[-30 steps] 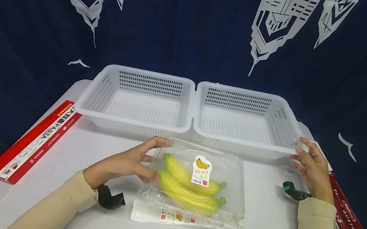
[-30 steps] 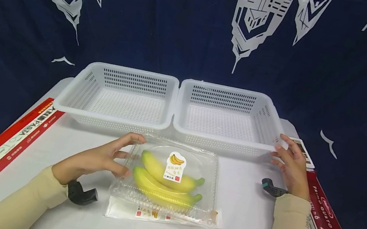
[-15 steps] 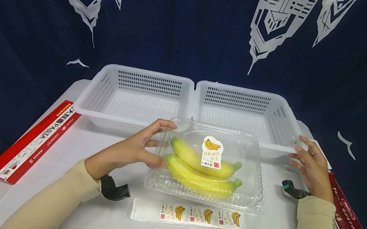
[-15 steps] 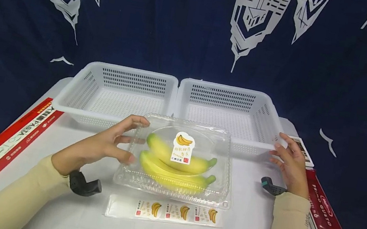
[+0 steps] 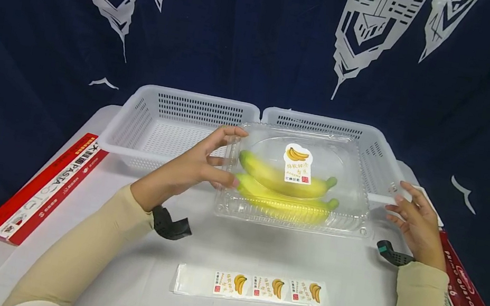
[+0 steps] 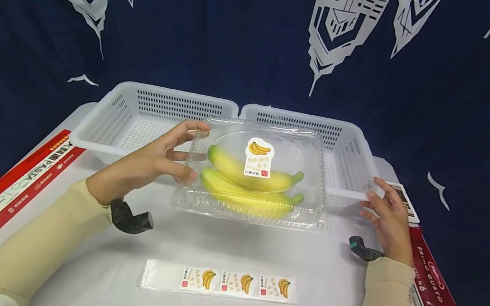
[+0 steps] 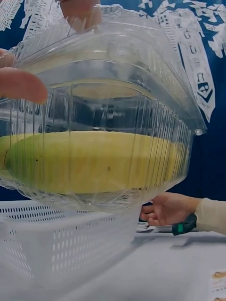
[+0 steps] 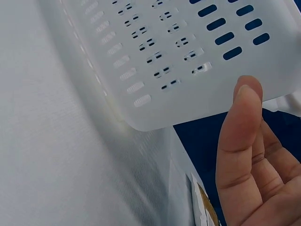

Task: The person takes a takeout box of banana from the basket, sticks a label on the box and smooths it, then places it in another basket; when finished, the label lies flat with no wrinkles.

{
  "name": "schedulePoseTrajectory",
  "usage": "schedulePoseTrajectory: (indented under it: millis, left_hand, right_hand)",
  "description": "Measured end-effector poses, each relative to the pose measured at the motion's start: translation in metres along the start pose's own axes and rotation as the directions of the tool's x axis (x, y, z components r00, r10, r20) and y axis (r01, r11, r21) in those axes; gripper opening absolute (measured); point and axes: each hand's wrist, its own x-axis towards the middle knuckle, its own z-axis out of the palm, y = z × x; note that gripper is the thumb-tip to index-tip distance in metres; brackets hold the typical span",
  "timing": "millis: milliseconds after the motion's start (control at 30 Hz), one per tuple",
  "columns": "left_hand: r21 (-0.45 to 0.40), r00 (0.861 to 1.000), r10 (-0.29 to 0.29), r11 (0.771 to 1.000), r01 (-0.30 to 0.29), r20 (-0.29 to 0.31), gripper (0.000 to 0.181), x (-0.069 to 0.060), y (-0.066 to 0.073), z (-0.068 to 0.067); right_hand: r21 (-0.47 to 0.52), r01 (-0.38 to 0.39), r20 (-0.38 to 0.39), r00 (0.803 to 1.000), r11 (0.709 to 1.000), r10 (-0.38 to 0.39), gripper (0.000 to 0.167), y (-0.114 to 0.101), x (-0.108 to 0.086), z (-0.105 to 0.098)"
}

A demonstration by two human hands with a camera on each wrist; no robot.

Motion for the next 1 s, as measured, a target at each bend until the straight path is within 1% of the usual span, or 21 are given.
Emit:
schedulePoseTrajectory:
  millis: [233, 367, 533, 700, 1000]
  left_hand:
    - [0.006, 0.999, -0.017, 1.0, 0.017, -0.031, 0.09, 0.024, 0.007, -0.002]
    - [0.004, 0.999, -0.013, 1.0, 0.013, -0.033, 0.09, 0.039, 0.008, -0.001]
    - [-0.001, 0.999, -0.008, 1.0, 0.008, -0.038, 0.087, 0.058, 0.009, 0.001]
    - [-0.037, 0.999, -0.008, 0.999, 0.006, -0.049, 0.085, 0.077, 0.008, 0.004]
    - [-0.112, 0.993, -0.029, 0.994, 0.016, -0.115, 0.082, 0.106, 0.004, 0.009]
  right_hand:
    - [-0.003, 0.004, 0.003, 1.0, 1.0, -0.004, 0.039, 0.0, 0.0, 0.001]
    - [-0.022, 0.009, -0.002, 1.0, 1.0, -0.009, 0.04, 0.0, 0.0, 0.001]
    - [-0.012, 0.008, 0.0, 1.0, 1.0, -0.008, 0.039, 0.0, -0.001, 0.001]
    - [0.0, 0.006, -0.008, 1.0, 1.0, -0.006, 0.038, 0.0, -0.001, 0.0]
    - [0.001, 0.014, -0.001, 1.0, 1.0, -0.014, 0.037, 0.001, 0.0, 0.0]
